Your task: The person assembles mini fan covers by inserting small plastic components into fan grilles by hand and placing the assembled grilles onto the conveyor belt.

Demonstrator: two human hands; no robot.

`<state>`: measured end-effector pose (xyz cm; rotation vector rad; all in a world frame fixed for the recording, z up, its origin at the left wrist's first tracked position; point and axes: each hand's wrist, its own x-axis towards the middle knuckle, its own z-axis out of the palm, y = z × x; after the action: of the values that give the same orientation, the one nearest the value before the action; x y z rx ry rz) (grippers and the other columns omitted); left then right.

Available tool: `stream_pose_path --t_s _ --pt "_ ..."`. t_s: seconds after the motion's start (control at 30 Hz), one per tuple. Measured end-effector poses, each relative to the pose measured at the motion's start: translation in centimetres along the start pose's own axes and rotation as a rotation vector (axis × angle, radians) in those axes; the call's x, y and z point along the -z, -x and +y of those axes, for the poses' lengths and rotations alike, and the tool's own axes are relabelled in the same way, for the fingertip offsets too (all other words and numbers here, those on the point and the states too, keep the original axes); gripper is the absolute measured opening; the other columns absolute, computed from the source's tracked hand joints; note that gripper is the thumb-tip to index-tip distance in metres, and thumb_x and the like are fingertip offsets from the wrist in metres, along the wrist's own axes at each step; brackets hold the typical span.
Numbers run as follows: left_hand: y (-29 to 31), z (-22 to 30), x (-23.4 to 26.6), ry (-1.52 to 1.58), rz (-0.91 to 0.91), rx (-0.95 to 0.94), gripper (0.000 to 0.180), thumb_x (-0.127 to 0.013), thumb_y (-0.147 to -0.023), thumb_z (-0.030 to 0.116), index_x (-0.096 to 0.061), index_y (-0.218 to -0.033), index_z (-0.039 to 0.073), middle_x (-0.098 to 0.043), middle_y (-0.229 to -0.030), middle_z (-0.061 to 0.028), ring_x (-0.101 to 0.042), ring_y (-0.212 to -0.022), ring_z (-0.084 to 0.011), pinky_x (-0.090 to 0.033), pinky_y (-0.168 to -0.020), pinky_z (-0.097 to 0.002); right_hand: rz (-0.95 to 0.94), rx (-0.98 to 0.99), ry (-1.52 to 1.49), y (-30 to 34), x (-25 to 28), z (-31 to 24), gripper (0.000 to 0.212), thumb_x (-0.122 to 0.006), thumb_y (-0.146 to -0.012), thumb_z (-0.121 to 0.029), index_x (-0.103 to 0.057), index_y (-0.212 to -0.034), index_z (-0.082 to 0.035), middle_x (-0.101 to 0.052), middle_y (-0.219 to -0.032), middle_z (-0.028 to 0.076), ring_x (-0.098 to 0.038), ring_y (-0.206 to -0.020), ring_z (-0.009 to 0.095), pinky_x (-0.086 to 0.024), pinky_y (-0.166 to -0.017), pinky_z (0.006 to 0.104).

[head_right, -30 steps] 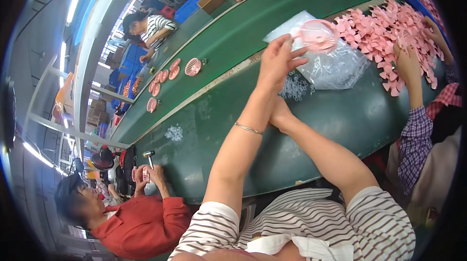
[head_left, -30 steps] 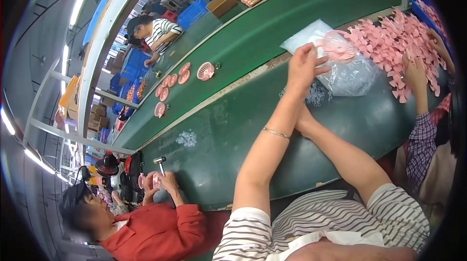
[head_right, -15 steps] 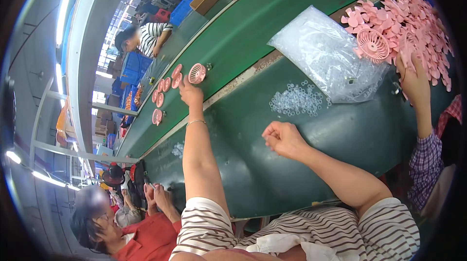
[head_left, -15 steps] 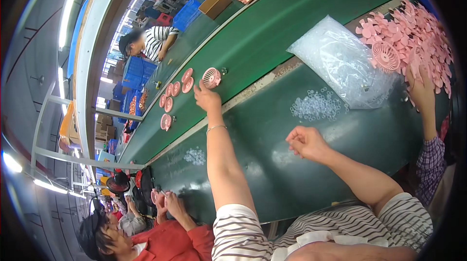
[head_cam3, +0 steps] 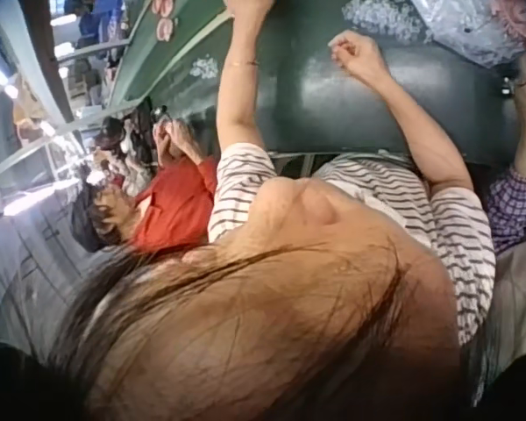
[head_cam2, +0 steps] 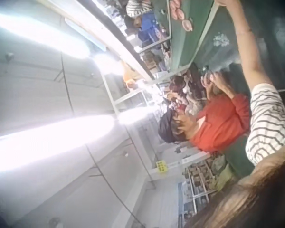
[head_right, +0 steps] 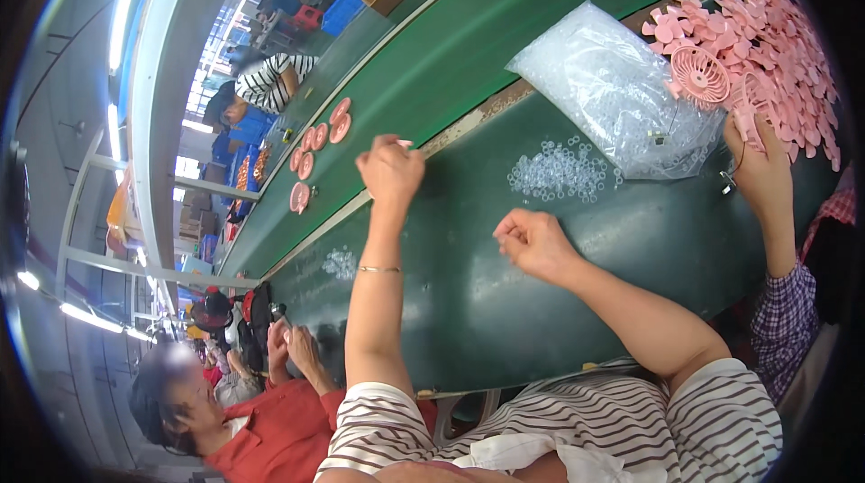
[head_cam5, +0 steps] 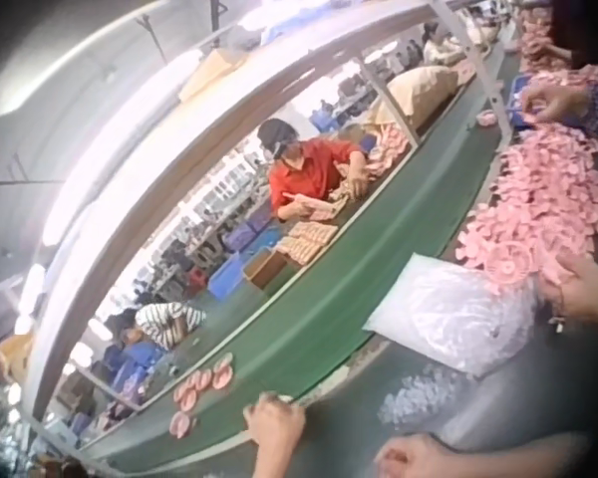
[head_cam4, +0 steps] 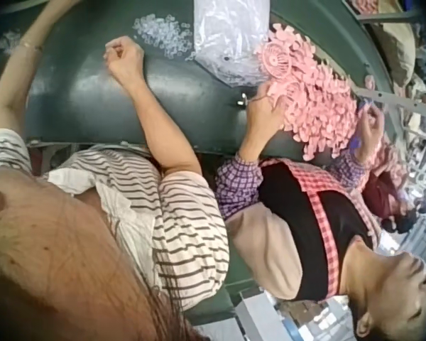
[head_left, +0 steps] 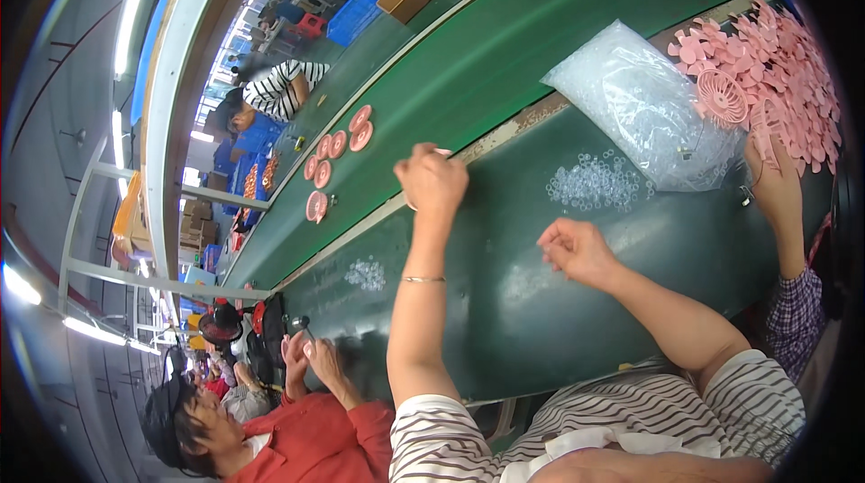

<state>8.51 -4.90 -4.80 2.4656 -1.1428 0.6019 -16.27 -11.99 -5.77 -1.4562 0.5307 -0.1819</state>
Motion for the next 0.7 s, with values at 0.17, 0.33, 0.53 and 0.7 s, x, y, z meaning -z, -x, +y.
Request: stream_pose_path --t_s 0.17,0.33,0.53,0.7 --pt "2.5 5.8 1.7 0.104 -0.251 0.133 0.03 -0.058 -0.076 0.031 -0.066 -0.069 0.003 -0.063 -0.08 -0.0156 -0.062 -0.072 -0.0326 -0.04 -0.078 -0.0525 0.105 0.019 -0.173 -3.7 0.8 -0.2 0.006 -0.055 -0.082 -0.004 -0.057 -0.086 0.0 -0.06 -0.068 0.007 -0.055 -0.051 0.009 -0.04 -0.038 0.0212" --pt "4.9 4.6 3.2 0.346 -0.255 0.167 0.025 -0.061 -0.081 0.027 -0.054 -0.086 0.004 -0.062 -0.079 -0.0166 -0.06 -0.074 -0.036 -0.045 -0.069 -0.0421 0.225 0.145 -0.278 -8.1 0.4 -2.0 0.01 -0.058 -0.082 -0.006 -0.058 -0.089 0.001 -0.062 -0.069 0.005 -0.056 -0.052 0.008 -0.04 -0.041 0.0189" --pt "6.5 3.0 2.6 0.184 -0.023 0.225 0.036 -0.068 -0.076 0.024 -0.055 -0.102 0.003 -0.064 -0.085 -0.0133 -0.059 -0.079 -0.0312 -0.046 -0.071 -0.0407 0.249 0.255 -0.305 -9.8 -0.7 -3.3 0.011 -0.056 -0.082 -0.002 -0.057 -0.091 0.004 -0.066 -0.079 0.012 -0.06 -0.059 0.01 -0.047 -0.052 0.0215" --pt "6.4 2.8 2.4 0.576 -0.04 0.361 0.035 -0.067 -0.079 0.018 -0.057 -0.108 0.001 -0.064 -0.09 -0.01 -0.062 -0.077 -0.0159 -0.049 -0.07 -0.0304 0.224 0.346 -0.257 -9.5 -1.5 -3.1 0.012 -0.056 -0.082 -0.001 -0.056 -0.092 0.005 -0.066 -0.082 0.013 -0.061 -0.064 0.011 -0.049 -0.059 0.0218"
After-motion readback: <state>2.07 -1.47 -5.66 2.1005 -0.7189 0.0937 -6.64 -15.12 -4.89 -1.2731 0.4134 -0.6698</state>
